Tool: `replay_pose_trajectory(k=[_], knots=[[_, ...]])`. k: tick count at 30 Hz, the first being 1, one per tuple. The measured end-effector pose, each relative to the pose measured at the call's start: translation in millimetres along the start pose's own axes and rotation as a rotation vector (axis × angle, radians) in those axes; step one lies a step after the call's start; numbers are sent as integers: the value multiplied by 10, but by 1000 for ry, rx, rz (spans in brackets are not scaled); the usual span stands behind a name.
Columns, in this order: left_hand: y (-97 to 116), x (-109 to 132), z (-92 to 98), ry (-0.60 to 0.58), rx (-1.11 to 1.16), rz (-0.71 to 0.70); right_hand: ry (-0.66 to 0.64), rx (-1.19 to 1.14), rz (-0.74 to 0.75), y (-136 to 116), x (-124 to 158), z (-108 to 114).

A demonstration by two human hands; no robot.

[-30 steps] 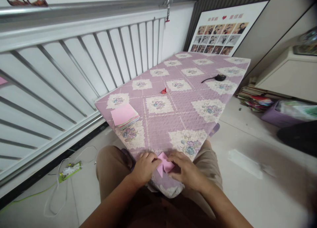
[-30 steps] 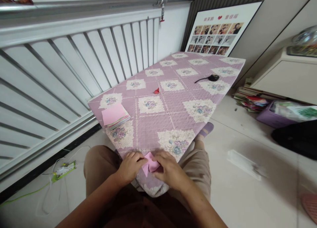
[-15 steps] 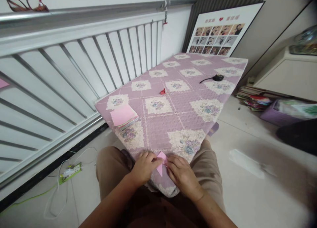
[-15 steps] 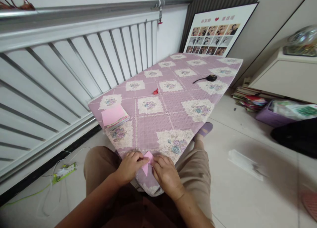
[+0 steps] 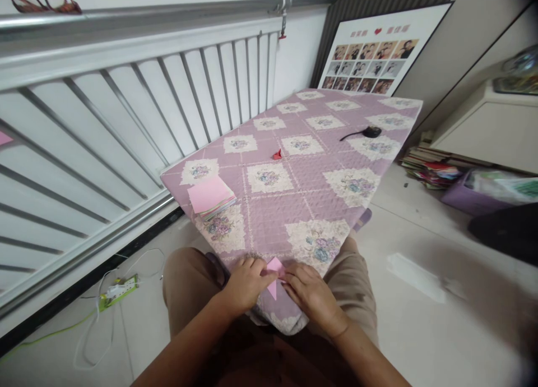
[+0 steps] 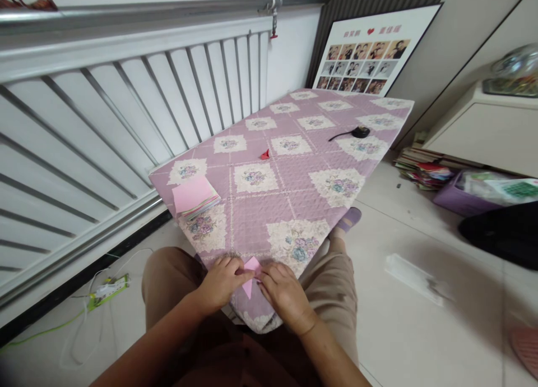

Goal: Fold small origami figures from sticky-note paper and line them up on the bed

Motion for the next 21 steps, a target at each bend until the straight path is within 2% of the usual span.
replay_pose_trajectory(k=[4, 8, 12, 18, 21], knots=[[-1, 1, 11, -7, -3, 0, -5, -50, 2, -22, -16, 76], [-13, -13, 10, 4, 18, 19, 32, -102, -116, -57, -44, 48], [-46, -37, 30, 2, 99, 97, 59, -81, -205, -57, -44, -19], [-41, -104, 105, 28, 182, 253, 38, -67, -225, -1, -7, -79], [23, -161, 90, 68, 180, 263, 42, -86, -233, 17, 9, -82]])
Point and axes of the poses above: each hand's wrist, its own x-axis away from the middle knuckle, its own z-axis out of the back of the hand, y = z × x, the point moved 8 cm from there along -x, towards the middle knuckle, and after that the axes turned 10 degrees about y, right-handed, at the moved point
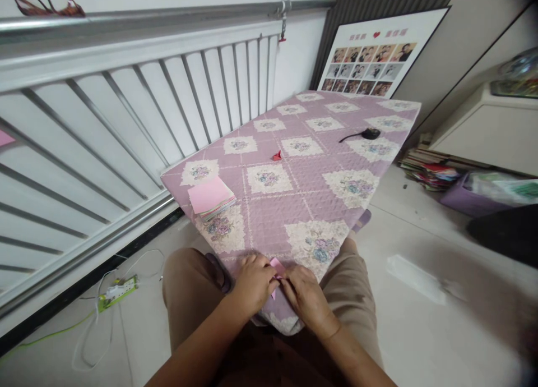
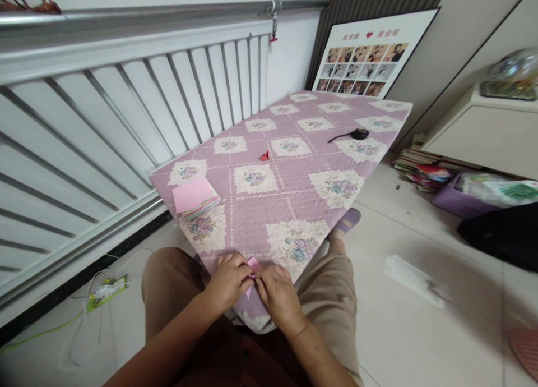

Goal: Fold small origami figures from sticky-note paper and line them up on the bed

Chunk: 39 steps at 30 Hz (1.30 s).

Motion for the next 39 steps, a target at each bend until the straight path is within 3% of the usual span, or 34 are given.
replay_pose_trajectory(k=[9, 27, 39], knots=[[-31, 11, -186, 24, 2, 61, -20, 6, -21, 167, 32, 53], [-47, -54, -152, 44, -58, 195, 49, 214, -169, 254, -42, 100], [-22, -63, -143, 58, -78, 180, 36, 282, -194, 239, -89, 116]])
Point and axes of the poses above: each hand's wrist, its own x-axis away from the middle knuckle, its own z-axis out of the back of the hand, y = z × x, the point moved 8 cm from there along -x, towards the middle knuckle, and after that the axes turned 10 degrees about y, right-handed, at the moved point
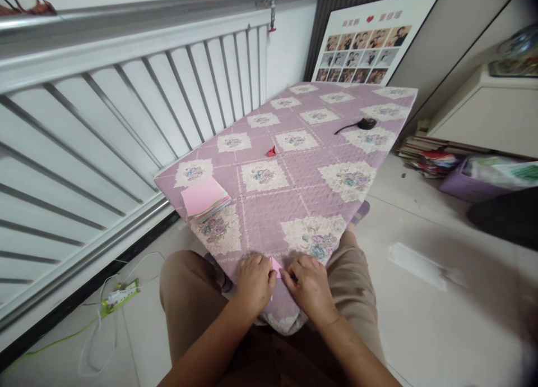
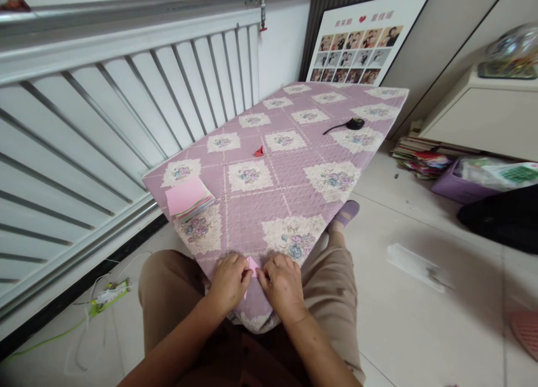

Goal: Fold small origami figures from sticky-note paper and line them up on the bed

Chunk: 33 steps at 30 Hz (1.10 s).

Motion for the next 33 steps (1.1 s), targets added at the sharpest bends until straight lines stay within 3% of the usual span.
replay_pose_trajectory(k=[7, 13, 18, 25, 29, 33], knots=[[6, -63, 9, -71, -9, -27, 47, -52, 17, 53, 24, 7], [-11, -141, -1, -145, 64, -34, 25, -159, 235, -189, 157, -7], [-92, -193, -25, -157, 88, -34, -14, -163, 265, -224, 206, -77], [-187, -23, 151, -169, 330, -287, -181, -78, 258, -234, 50, -130], [-173, 107, 226, -168, 233, -367, -219, -74, 291, -261, -31, -154], [-152, 127, 170, -122, 31, -377, -181, -83, 346, -276, -43, -149]])
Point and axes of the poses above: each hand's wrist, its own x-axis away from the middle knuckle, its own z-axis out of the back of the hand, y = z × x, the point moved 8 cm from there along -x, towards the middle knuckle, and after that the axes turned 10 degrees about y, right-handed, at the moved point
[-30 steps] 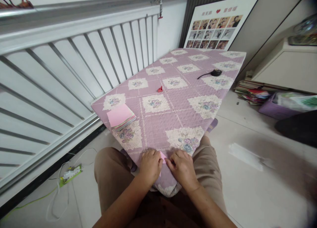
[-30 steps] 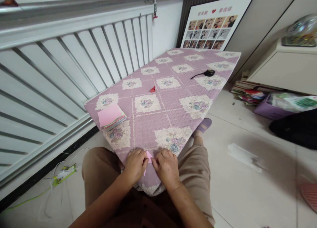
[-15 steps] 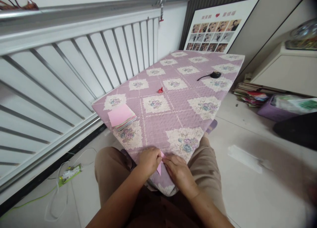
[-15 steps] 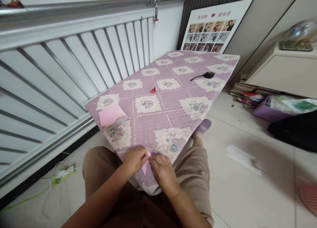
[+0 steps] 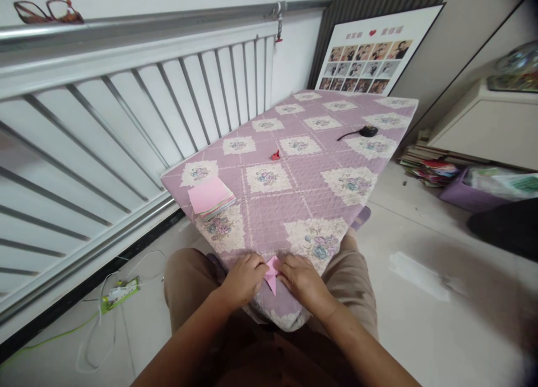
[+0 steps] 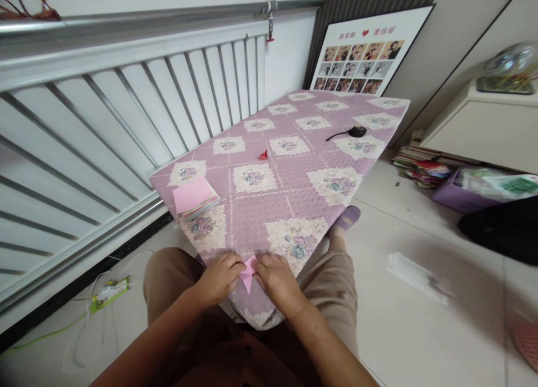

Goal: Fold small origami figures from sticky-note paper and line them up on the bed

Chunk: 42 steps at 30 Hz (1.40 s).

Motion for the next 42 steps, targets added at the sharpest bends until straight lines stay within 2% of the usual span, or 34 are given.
replay_pose_trajectory(k=[8, 12, 16, 20, 22, 24, 26, 30, 35, 42], knots=[[-45, -19, -99, 74, -97, -29, -10, -38, -55, -16, 23, 1], [-72, -34, -96, 119, -81, -1, 47, 24, -49, -53, 21, -10], [-82, -61, 44, 194, 61, 85, 122, 22, -12, -112, -7, 74], [-130, -84, 285, 286, 370, 231, 87, -169, -78, -119, -90, 234], [-180, -98, 302, 245, 512, 318, 32, -343, -173, -85, -126, 262], [-216, -116, 231, 154, 608, 373, -33, -480, -273, -39, -136, 219], [-244, -132, 126, 74, 606, 384, -91, -524, -335, 1, -124, 126], [-294, -169, -17, 49, 399, 344, -117, -360, -348, 76, -88, -28], [-248, -237, -25, 40, 185, 259, -104, -187, -311, 97, -83, -60], [-230, -312, -40, -14, 153, 228, -108, -147, -303, 121, -107, -49]])
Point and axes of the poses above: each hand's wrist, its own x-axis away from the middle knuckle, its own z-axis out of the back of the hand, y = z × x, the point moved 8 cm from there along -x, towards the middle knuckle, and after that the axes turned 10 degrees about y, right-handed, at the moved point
